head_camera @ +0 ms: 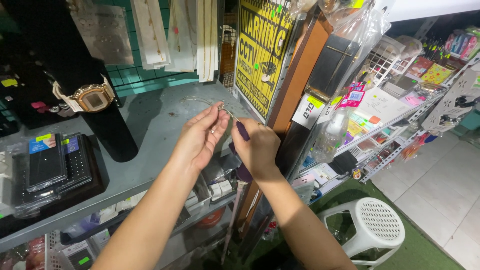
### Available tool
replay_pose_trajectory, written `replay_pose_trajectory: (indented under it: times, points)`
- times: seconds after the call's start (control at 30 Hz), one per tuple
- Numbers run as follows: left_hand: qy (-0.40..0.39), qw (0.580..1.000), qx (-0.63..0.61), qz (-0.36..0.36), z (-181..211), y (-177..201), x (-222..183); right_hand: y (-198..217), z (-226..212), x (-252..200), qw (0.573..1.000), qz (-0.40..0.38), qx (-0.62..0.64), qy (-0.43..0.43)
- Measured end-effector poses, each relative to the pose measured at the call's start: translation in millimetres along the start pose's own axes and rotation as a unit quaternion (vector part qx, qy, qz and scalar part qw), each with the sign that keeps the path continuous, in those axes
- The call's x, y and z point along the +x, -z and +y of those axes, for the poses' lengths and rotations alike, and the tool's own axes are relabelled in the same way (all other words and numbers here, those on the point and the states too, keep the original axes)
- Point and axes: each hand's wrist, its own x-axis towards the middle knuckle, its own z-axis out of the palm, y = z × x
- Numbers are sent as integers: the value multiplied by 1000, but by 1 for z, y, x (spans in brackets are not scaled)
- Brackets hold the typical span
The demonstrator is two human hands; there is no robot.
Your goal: Cleaning and organizing jewelry items and watches on a display shelf using a cloth.
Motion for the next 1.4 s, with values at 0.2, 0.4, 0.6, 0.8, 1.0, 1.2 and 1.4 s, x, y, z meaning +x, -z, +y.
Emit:
replay_pose_trajectory:
  times: [0.2, 0.4, 0.6, 0.8, 1.0, 1.2, 1.4]
  points:
    - [-113, 978, 173, 23, 8, -9, 15, 6, -2, 9, 987, -14, 152, -42]
    - [-380, 763, 523, -17, 40, -29, 39, -12, 23, 29, 874, -150, 383, -258]
    - [-339, 843, 384, -166, 72, -68, 71, 4, 6, 46, 825, -202, 447, -280]
    - [-230, 896, 304, -228, 119, -104, 87, 23, -6, 45, 840, -198, 427, -271]
    - [-198, 902, 193, -331, 150, -104, 122, 35, 0, 41, 902, -187, 368, -130]
    - [-106, 916, 121, -368, 162, -114, 119, 42, -4, 41, 893, -210, 358, -176]
    - [-41, 876, 172, -448, 154, -124, 98, 40, -18, 70, 919, -84, 331, -197]
